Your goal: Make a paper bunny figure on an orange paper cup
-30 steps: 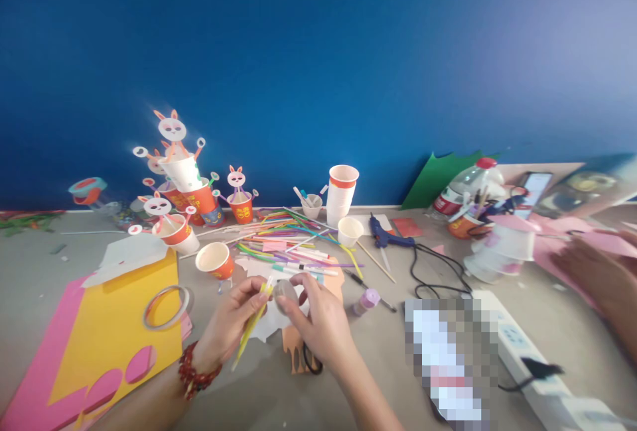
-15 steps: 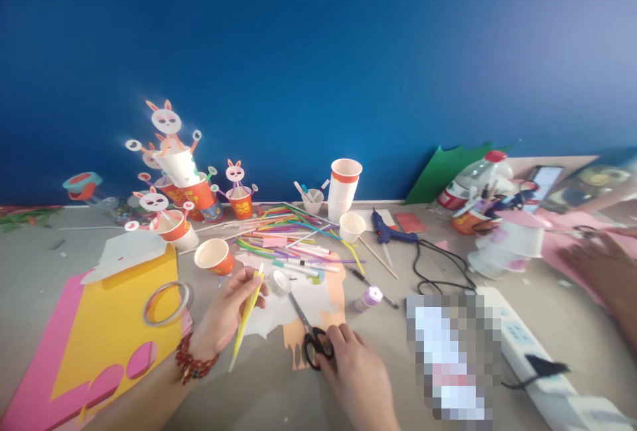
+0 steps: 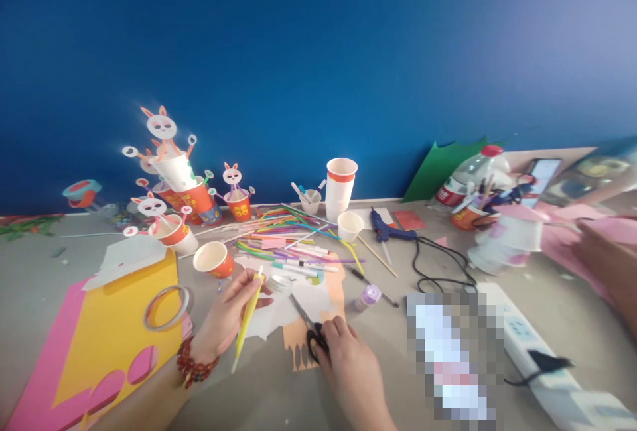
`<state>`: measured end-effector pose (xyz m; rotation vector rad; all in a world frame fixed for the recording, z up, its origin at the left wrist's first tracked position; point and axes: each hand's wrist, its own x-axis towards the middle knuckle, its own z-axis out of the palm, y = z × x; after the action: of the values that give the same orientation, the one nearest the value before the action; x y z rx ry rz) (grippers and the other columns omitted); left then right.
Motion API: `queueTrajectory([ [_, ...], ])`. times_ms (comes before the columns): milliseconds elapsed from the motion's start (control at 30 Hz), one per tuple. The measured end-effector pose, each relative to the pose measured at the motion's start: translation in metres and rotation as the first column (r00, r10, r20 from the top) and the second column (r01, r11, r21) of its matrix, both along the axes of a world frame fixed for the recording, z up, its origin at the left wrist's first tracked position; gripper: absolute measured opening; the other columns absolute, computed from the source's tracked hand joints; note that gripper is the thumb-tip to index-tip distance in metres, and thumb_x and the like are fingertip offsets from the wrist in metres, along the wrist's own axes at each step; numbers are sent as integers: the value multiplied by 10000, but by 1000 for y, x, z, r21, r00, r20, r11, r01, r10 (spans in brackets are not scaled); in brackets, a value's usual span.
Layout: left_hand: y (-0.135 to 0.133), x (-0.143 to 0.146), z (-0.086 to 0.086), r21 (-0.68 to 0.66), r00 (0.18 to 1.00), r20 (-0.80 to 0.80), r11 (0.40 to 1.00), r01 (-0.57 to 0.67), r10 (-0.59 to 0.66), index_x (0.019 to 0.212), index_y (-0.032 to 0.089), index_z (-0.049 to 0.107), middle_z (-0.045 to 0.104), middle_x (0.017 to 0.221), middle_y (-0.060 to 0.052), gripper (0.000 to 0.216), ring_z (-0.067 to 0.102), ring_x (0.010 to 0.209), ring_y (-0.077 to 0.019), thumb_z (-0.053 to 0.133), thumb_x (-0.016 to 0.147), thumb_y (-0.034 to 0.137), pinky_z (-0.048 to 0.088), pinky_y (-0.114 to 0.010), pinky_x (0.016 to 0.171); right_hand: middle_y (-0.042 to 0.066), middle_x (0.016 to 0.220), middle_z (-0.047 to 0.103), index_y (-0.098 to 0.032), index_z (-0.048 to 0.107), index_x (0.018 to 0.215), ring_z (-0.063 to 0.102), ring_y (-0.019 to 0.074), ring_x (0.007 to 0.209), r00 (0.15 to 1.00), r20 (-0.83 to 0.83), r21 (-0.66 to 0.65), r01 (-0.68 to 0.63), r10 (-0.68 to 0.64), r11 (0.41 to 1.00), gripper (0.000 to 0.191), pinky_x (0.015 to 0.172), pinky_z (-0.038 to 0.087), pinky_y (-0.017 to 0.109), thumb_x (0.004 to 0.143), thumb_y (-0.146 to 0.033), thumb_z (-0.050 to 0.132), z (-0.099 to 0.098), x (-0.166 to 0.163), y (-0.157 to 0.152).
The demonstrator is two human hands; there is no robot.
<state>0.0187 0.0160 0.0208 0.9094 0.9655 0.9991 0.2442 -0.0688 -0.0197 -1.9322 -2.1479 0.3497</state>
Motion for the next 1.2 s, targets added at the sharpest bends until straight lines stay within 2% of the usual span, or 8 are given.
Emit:
queueTrajectory([
  [133,-1,2,5,-35,1000,20,999,-20,21,877,202,631,598,938,-17,227,573,947,-171,679,852,422,539,-304,826,31,751,668,-215,556,787,649,206,652,991,-89,-196,85,-103,977,116,536,382,260,891,-256,527,7,4,3],
  [233,-1,2,6,-92,999,42,995,-24,28,893,202,633,598,924,-20,262,587,922,-175,693,830,449,537,-280,768,0,651,612,-216,522,742,577,166,590,922,-352,-317,45,-162,947,143,530,368,241,864,-289,531,13,11,2],
  [367,0,2,1,-118,999,-14,992,-38,36,951,209,629,584,912,-4,313,575,801,-138,681,824,490,509,-236,683,-24,605,559,-213,466,731,402,88,443,564,-767,-458,-146,-307,877,281,413,323,194,842,-448,572,12,12,-5],
  [467,2,2,-3,-45,989,-144,999,25,-31,946,203,612,576,863,5,318,548,731,-119,655,840,500,482,-213,649,-44,562,541,-207,437,737,311,42,389,309,-853,-493,-212,-421,844,416,386,246,171,822,-567,627,5,4,-11],
  [567,4,0,-5,68,946,-298,986,150,-124,945,204,599,573,890,-17,300,554,800,-156,607,870,494,502,-231,652,-63,515,492,-202,426,715,276,27,375,176,-873,-484,-211,-454,849,495,390,206,173,799,-635,650,-2,-7,-13],
  [767,5,-6,-6,350,820,-569,885,306,-59,991,212,595,609,933,-33,191,591,806,-163,523,938,381,504,-294,782,35,699,622,-162,555,867,425,83,476,126,-950,-311,-293,-286,904,564,455,316,213,883,-716,446,-3,-19,-8],
  [1033,-2,-4,-2,69,927,-336,978,198,-164,1042,189,593,659,908,-60,401,678,793,-204,547,885,554,587,-306,652,37,757,635,-164,541,923,404,75,475,85,-961,-272,-422,-262,865,555,494,296,224,871,-712,476,1,-20,-12],
  [1200,-3,-2,1,3,974,-204,994,105,-102,1061,200,578,658,953,-53,427,697,774,-194,612,837,561,601,-297,598,34,715,651,-167,529,878,415,69,449,110,-958,-285,-480,-265,830,595,491,282,217,808,-757,526,6,-22,-17],
])
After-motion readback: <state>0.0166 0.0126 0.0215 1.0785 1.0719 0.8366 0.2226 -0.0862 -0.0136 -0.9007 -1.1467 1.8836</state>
